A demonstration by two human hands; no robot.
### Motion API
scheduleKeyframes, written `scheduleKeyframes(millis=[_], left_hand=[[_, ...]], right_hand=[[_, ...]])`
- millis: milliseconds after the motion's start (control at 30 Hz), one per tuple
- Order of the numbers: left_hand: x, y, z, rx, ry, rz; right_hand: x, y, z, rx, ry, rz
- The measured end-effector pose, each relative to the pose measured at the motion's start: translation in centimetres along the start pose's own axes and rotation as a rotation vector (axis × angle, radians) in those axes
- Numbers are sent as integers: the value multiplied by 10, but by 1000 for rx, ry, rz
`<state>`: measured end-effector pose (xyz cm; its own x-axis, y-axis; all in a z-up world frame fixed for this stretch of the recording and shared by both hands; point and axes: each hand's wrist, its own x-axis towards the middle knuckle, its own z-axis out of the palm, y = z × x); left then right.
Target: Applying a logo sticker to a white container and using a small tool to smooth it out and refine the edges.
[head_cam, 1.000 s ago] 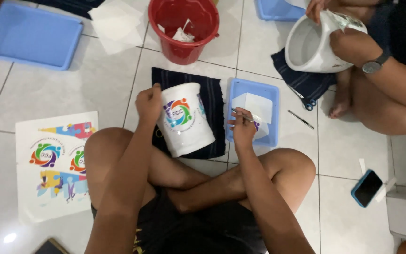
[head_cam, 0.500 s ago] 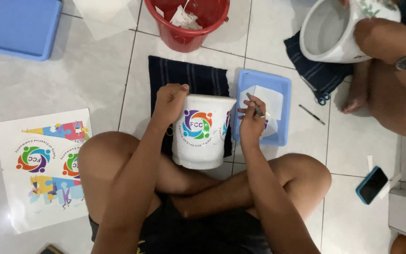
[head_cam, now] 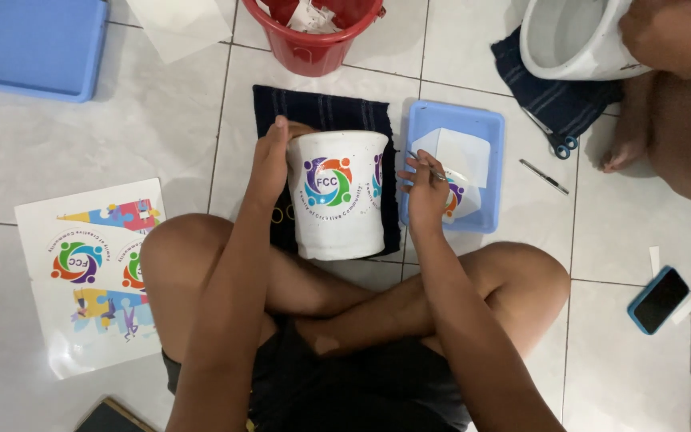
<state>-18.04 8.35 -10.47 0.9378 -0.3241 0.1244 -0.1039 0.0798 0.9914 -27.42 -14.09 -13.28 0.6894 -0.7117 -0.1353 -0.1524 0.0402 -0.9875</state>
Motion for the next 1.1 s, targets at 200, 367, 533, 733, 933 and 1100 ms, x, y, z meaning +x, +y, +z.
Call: scheduleKeyframes(millis=[200, 367, 533, 733, 933, 1100], left_hand=[[-23, 9, 9, 192, 83, 193], [-41, 18, 9, 340, 122, 162], [-66, 27, 13, 298, 184, 81], [-89, 43, 22, 439, 255, 22], [-84, 25, 20, 276, 136, 67], [-77, 18, 15, 48, 98, 33]], right_hand=[[-17, -27, -11, 101, 71, -195], [-41, -60, -27, 15, 70, -674], [-64, -88, -35, -74, -28, -948], [-63, -72, -31, -8, -160, -911], [-59, -69, -33, -24, -147, -906], [-57, -74, -36, -4, -96, -887]])
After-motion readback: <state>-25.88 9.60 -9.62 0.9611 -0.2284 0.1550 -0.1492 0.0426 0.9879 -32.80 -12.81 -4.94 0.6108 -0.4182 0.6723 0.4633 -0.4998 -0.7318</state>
